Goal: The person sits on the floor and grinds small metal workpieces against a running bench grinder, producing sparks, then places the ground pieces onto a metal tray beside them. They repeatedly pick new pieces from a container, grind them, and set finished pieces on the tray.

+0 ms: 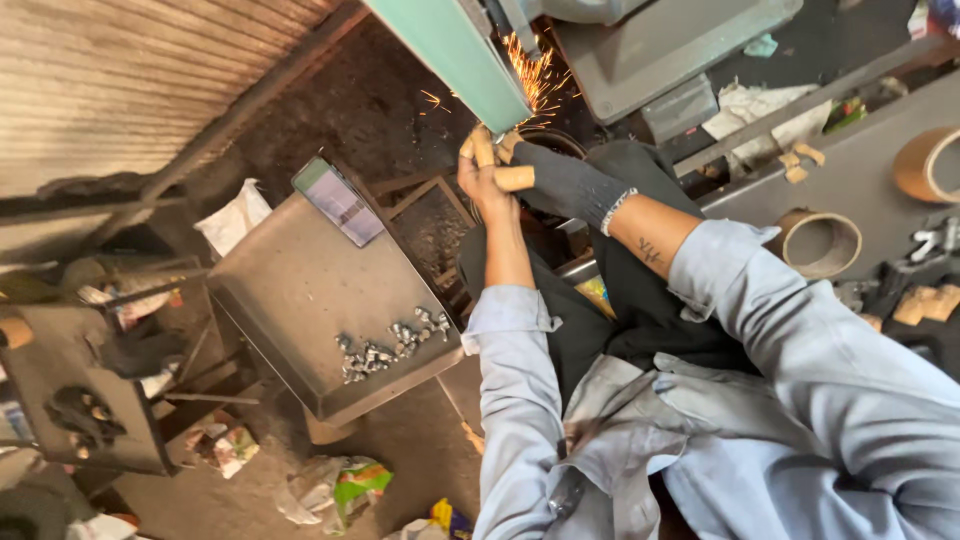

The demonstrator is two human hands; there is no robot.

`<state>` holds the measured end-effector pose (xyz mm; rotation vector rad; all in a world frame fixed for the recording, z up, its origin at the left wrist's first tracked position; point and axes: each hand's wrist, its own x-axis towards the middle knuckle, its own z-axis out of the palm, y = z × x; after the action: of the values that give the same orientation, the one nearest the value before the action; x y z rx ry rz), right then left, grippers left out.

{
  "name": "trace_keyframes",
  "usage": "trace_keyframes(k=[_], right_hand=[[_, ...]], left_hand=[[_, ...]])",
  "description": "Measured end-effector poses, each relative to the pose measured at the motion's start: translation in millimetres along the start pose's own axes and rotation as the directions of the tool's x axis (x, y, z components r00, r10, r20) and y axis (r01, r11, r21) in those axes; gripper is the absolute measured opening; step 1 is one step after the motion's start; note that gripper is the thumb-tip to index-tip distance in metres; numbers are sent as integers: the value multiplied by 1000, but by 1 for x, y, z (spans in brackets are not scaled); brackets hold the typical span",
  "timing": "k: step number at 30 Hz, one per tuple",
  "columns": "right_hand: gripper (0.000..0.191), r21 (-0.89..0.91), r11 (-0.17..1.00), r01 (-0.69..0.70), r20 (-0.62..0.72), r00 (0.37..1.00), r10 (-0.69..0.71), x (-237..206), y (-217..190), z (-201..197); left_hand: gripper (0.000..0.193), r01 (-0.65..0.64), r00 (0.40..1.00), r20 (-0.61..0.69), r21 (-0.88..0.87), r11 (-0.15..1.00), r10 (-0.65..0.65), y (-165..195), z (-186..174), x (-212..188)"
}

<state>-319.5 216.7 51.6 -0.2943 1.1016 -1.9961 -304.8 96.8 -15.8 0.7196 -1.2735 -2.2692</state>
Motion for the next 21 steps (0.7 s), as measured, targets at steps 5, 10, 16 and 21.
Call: trace_keyframes(k=[5, 10, 16, 21], right_hand=[[74, -52, 998, 23, 179, 984, -13, -1, -19, 7], [64, -904, 420, -77, -54, 996, 65, -22, -16, 35], [62, -999, 8, -31, -25, 925, 380, -28, 11, 53], [66, -992, -118, -40, -85, 909, 408, -23, 35, 44]], left_hand=[[36, -166, 986, 33, 262, 951, 163, 27, -39, -6], [60, -310, 871, 229, 942, 126, 435, 99, -111, 19], [64, -82, 742, 289, 935, -346, 605, 156, -188, 67], [45, 68, 944, 7, 974, -216, 330, 173, -249, 42]])
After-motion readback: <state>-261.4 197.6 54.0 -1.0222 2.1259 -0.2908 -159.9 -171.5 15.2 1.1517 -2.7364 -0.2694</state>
